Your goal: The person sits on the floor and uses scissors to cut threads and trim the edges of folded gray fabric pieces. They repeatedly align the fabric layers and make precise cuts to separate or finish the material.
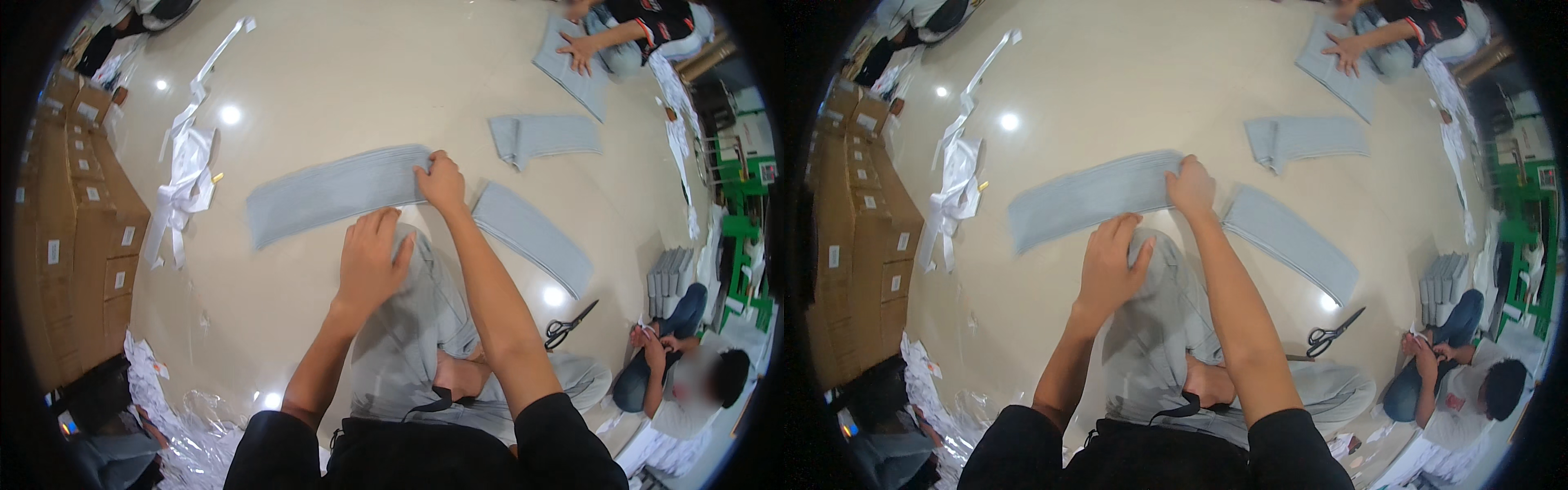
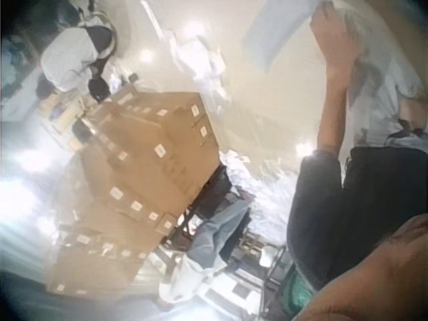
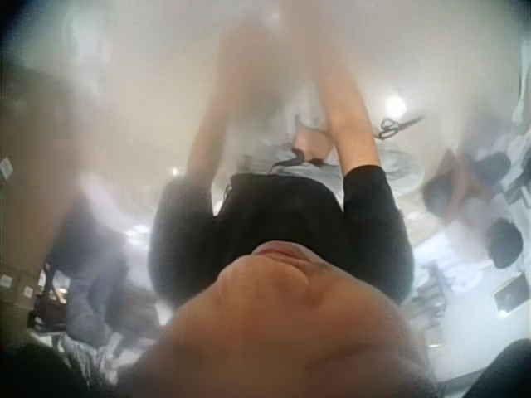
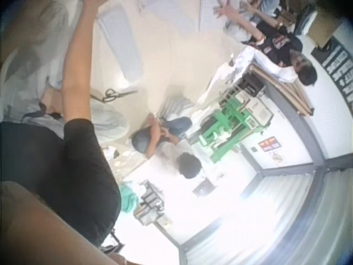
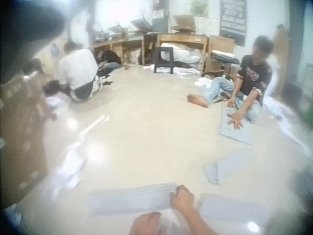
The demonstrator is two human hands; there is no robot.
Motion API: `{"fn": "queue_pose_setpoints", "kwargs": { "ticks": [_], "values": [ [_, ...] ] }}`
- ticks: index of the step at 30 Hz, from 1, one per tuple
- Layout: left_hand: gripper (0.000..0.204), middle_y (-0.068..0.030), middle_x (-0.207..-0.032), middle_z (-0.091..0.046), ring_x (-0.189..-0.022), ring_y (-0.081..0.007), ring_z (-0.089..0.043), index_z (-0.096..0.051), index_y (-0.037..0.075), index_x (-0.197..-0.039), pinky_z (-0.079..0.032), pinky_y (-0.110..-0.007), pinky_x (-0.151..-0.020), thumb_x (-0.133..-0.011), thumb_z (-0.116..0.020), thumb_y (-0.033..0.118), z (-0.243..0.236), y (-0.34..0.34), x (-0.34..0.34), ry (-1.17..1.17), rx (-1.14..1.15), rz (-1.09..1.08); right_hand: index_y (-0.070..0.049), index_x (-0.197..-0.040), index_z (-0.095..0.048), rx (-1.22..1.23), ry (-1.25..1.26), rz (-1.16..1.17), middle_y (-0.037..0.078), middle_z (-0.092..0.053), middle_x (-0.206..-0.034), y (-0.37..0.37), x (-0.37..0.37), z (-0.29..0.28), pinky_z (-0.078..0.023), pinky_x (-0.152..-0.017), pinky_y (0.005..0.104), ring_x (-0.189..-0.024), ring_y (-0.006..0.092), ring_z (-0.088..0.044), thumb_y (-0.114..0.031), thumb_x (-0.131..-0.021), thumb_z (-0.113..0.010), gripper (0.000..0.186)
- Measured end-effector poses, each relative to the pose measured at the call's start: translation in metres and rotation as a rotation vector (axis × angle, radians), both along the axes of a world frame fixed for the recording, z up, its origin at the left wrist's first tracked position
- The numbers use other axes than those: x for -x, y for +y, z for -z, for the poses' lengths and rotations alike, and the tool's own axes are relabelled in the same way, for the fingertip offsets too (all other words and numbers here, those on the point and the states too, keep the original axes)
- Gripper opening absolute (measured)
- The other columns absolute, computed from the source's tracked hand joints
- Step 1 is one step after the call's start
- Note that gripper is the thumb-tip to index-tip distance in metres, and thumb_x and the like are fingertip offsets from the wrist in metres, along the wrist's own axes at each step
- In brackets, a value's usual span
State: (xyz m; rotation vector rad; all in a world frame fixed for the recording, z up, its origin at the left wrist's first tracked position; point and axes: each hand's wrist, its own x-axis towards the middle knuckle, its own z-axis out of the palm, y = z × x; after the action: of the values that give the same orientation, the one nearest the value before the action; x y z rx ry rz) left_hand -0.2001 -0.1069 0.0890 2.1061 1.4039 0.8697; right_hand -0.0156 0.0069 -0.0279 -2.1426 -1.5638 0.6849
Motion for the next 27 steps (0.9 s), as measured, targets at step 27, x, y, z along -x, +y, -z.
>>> {"fn": "queue_pose_setpoints", "kwargs": {
  "ticks": [27],
  "values": [
    [0.015,-0.0206,-0.089,-0.074,-0.085,-0.0404,-0.07,-0.076,-0.001,-0.099,-0.054,-0.045,-0.078,-0.088,-0.071,0.008,0.047,0.129,-0.002,-0.03,0.214,0.231,0.0,-0.101,-0.073,-0.151,0.691,-0.071,0.002,-0.07,-0.09,-0.03,-0.001,-0.059,-0.048,-0.076,0.0252,-0.085,0.0089,-0.06,-0.02,-0.099,-0.074,0.02]
  ]
}}
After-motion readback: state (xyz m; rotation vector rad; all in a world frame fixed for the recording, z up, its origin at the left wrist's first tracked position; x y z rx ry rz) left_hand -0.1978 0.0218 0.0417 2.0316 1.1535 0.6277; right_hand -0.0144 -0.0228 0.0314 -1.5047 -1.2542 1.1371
